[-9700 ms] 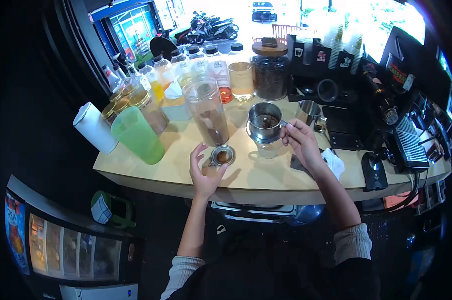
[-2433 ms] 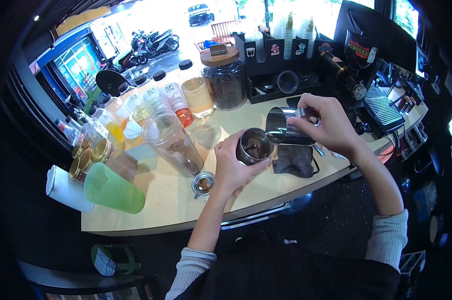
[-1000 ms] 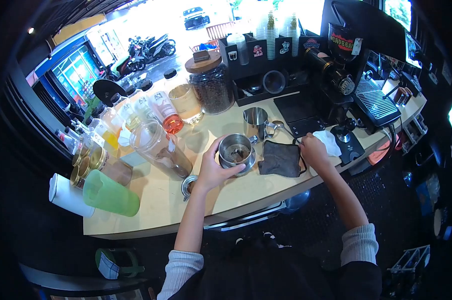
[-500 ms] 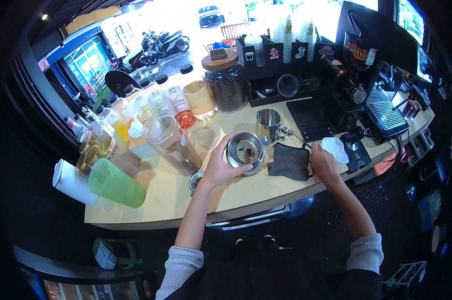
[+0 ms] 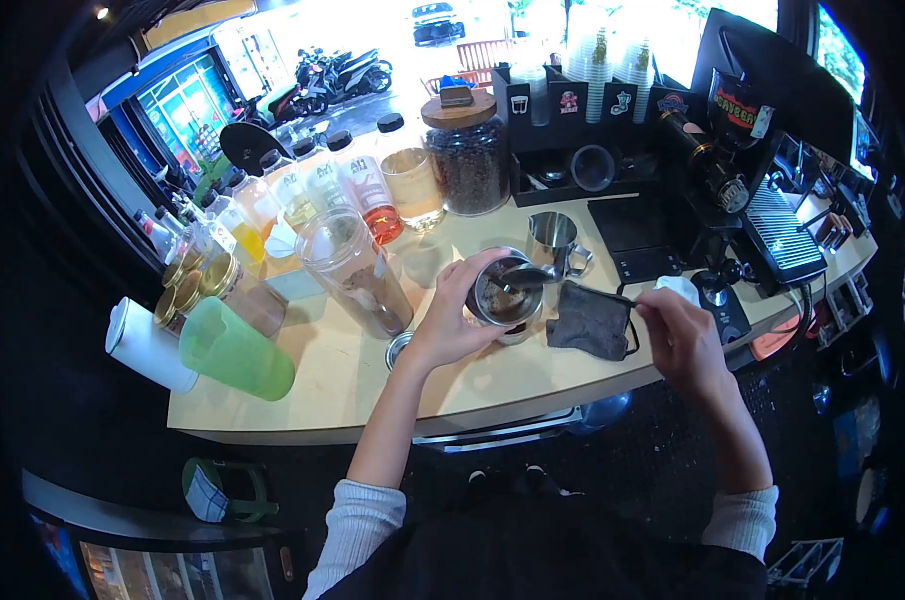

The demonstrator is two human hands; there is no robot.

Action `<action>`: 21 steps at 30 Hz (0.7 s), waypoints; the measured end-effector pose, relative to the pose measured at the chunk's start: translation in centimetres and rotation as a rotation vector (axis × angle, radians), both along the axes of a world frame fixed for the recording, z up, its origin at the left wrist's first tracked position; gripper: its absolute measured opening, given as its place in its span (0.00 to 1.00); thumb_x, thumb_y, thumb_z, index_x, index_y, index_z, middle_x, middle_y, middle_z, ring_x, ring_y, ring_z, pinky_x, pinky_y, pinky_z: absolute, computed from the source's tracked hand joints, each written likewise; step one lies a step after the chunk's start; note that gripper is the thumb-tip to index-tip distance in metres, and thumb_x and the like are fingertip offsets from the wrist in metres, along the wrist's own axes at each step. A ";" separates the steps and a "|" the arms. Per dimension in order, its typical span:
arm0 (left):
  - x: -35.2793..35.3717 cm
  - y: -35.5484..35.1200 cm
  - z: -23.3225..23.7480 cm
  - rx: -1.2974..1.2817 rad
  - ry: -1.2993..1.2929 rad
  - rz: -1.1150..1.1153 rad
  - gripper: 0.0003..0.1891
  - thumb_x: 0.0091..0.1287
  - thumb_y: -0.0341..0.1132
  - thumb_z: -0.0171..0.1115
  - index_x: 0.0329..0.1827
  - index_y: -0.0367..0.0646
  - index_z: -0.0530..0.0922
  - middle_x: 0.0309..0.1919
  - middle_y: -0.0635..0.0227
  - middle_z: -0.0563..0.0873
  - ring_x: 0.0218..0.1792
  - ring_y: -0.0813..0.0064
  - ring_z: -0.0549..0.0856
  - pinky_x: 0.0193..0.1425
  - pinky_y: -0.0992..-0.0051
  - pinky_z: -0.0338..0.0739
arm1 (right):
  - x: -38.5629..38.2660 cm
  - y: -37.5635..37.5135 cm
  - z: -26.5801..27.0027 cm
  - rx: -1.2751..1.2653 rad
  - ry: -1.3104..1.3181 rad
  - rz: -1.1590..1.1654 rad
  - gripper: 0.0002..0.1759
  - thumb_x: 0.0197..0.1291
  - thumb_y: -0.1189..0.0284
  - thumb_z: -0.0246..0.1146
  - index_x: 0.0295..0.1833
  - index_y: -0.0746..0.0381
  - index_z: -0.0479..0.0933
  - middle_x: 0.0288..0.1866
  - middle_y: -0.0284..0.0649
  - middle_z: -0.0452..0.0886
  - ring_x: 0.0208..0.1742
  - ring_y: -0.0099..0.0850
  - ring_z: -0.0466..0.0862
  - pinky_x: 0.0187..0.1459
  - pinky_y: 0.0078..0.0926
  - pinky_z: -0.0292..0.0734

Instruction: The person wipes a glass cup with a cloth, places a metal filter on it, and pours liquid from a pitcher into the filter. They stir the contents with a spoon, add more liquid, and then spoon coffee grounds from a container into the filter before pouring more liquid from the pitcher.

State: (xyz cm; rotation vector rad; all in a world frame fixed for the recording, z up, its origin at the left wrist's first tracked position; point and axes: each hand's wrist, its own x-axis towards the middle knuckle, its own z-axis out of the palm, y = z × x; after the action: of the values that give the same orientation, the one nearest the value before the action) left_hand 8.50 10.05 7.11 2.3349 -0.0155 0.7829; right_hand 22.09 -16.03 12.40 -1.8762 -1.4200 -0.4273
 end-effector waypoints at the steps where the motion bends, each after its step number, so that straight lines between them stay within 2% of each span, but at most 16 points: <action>1: 0.0 -0.1 -0.1 -0.002 0.003 -0.002 0.44 0.43 0.31 0.78 0.68 0.48 0.68 0.63 0.66 0.76 0.64 0.64 0.73 0.70 0.65 0.64 | -0.3 0.3 0.1 -0.057 -0.048 0.062 0.03 0.62 0.80 0.59 0.41 0.65 0.72 0.32 0.45 0.80 0.31 0.43 0.83 0.30 0.35 0.76; 4: 0.0 -0.3 -0.3 0.074 -0.040 0.009 0.44 0.43 0.31 0.77 0.67 0.49 0.68 0.63 0.67 0.75 0.64 0.63 0.72 0.69 0.64 0.64 | -1.6 1.4 0.9 -0.168 -0.128 0.145 0.04 0.61 0.80 0.61 0.39 0.64 0.73 0.30 0.43 0.80 0.30 0.38 0.84 0.27 0.32 0.76; 6: 0.0 -0.4 -0.4 0.069 -0.078 0.003 0.44 0.42 0.31 0.77 0.68 0.48 0.68 0.63 0.65 0.75 0.64 0.62 0.72 0.69 0.65 0.64 | -2.1 2.3 0.8 -0.061 0.068 0.263 0.05 0.59 0.80 0.63 0.37 0.65 0.73 0.31 0.42 0.81 0.30 0.38 0.84 0.28 0.30 0.77; 7: 0.0 -0.4 -0.4 0.067 -0.079 0.003 0.44 0.42 0.31 0.77 0.68 0.48 0.68 0.63 0.65 0.75 0.64 0.62 0.72 0.69 0.65 0.64 | -2.1 2.5 0.8 -0.041 0.121 0.272 0.03 0.59 0.80 0.64 0.37 0.65 0.76 0.33 0.40 0.82 0.29 0.33 0.85 0.28 0.26 0.80; 8: 0.0 -0.5 -0.4 0.032 -0.093 -0.007 0.45 0.42 0.31 0.77 0.68 0.48 0.67 0.63 0.65 0.75 0.64 0.62 0.73 0.69 0.65 0.65 | -2.0 2.7 0.8 -0.042 0.120 0.272 0.03 0.59 0.80 0.64 0.37 0.65 0.76 0.33 0.40 0.82 0.29 0.33 0.85 0.28 0.26 0.80; 10: 0.0 -0.4 -0.5 -0.004 -0.110 -0.014 0.45 0.42 0.32 0.78 0.68 0.49 0.67 0.63 0.64 0.75 0.64 0.62 0.73 0.68 0.65 0.65 | -1.8 3.0 0.7 0.022 0.437 0.232 0.02 0.61 0.80 0.63 0.39 0.67 0.78 0.34 0.39 0.83 0.30 0.26 0.84 0.28 0.22 0.81; 11: -0.1 -0.3 -0.6 0.004 -0.103 -0.007 0.45 0.41 0.32 0.78 0.68 0.49 0.67 0.63 0.64 0.75 0.64 0.62 0.73 0.68 0.65 0.66 | -1.7 3.3 0.8 0.080 0.453 0.240 0.04 0.62 0.79 0.62 0.41 0.68 0.79 0.33 0.38 0.83 0.31 0.21 0.84 0.29 0.18 0.82; 14: -0.3 0.0 -0.9 0.004 -0.091 0.007 0.45 0.42 0.32 0.77 0.68 0.49 0.66 0.63 0.64 0.75 0.64 0.63 0.73 0.68 0.65 0.66 | -1.0 2.9 1.1 0.132 0.502 0.217 0.04 0.62 0.79 0.63 0.40 0.70 0.78 0.33 0.39 0.82 0.31 0.21 0.84 0.30 0.17 0.82; 16: -0.3 0.1 -0.9 -0.007 -0.084 0.007 0.45 0.42 0.31 0.77 0.68 0.49 0.66 0.63 0.64 0.75 0.64 0.62 0.73 0.68 0.65 0.66 | -0.9 2.6 1.8 0.131 0.460 0.197 0.03 0.61 0.80 0.63 0.39 0.69 0.78 0.31 0.38 0.82 0.31 0.21 0.84 0.30 0.18 0.82; 18: -0.1 0.0 -0.9 -0.019 -0.109 0.003 0.45 0.42 0.31 0.77 0.68 0.49 0.67 0.62 0.65 0.75 0.64 0.63 0.73 0.68 0.65 0.66 | -0.9 2.4 2.1 0.101 0.229 0.162 0.03 0.59 0.81 0.65 0.38 0.68 0.78 0.30 0.38 0.82 0.30 0.21 0.84 0.30 0.19 0.81; 20: 0.0 -0.3 -0.7 -0.017 -0.106 0.001 0.45 0.42 0.32 0.77 0.68 0.49 0.67 0.62 0.64 0.75 0.64 0.63 0.73 0.68 0.64 0.66 | -1.5 2.8 1.3 0.096 0.056 0.229 0.04 0.57 0.81 0.66 0.38 0.65 0.78 0.29 0.40 0.83 0.29 0.26 0.85 0.29 0.22 0.79; 21: 0.1 -0.5 -0.6 -0.013 -0.104 -0.001 0.44 0.42 0.32 0.76 0.68 0.49 0.67 0.63 0.64 0.75 0.64 0.62 0.73 0.68 0.64 0.66 | -1.9 3.0 0.9 0.072 0.070 0.255 0.05 0.57 0.81 0.66 0.39 0.65 0.78 0.30 0.41 0.83 0.29 0.27 0.85 0.29 0.22 0.79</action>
State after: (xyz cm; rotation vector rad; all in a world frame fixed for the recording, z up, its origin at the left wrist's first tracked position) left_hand 8.59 9.55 6.48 2.2796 -0.0563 0.9012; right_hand 20.17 -13.03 13.27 -1.6108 -1.5502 -0.2807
